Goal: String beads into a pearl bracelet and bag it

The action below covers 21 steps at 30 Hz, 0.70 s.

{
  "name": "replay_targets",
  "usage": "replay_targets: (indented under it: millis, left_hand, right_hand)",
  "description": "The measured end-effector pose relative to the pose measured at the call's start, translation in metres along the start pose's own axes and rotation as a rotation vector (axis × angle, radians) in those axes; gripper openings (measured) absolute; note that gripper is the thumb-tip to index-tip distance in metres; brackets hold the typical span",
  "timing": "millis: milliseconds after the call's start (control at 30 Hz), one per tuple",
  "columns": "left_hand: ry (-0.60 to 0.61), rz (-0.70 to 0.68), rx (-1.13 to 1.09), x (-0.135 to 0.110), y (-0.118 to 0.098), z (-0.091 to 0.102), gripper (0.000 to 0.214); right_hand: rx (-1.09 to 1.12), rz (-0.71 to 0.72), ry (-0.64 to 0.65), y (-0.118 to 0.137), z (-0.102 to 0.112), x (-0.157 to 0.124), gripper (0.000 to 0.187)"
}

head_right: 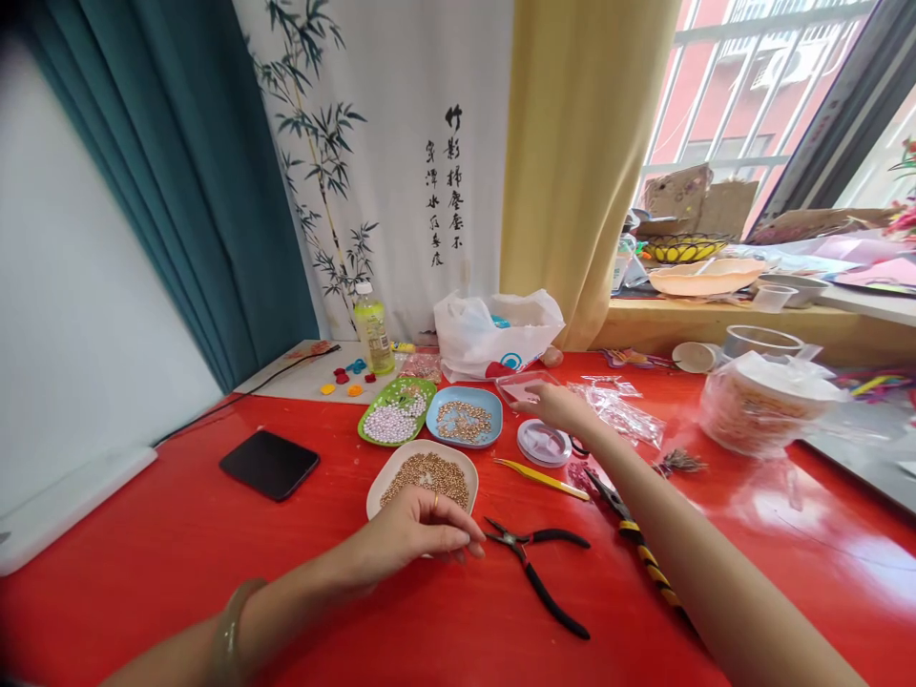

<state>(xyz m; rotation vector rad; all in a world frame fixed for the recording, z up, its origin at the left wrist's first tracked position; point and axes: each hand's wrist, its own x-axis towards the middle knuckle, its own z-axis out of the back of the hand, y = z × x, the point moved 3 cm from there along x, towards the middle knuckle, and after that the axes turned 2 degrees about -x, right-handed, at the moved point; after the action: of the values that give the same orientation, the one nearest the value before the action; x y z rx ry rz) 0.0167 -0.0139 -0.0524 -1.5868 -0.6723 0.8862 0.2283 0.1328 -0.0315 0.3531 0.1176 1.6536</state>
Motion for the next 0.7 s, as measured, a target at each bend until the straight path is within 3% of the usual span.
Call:
replay_targets:
  millis: [100,367,600,700]
  left_hand:
    - [0.003,0.008,-0.009,0.000,0.000,0.001,0.019]
    - [0.022,0.028,-0.002,-0.002,-0.003,0.005,0.020]
    - [0.029,0.054,0.007,-0.001,0.001,0.006,0.020]
    - [-0.016,0.040,-0.066,0.003,0.002,0.009,0.027]
  right_hand:
    - [-0.064,-0.015,0.037,0.000,-0.007,0.004,0.020]
    - [-0.086,-0.081,-0.041,-0.006,0.005,-0.005,0.021]
    - [0.151,-0.027,-0.165,-0.003,0.038,-0.017,0.024]
    - [0.462,0.093,-0.269,0.015,0.055,-0.039,0.021]
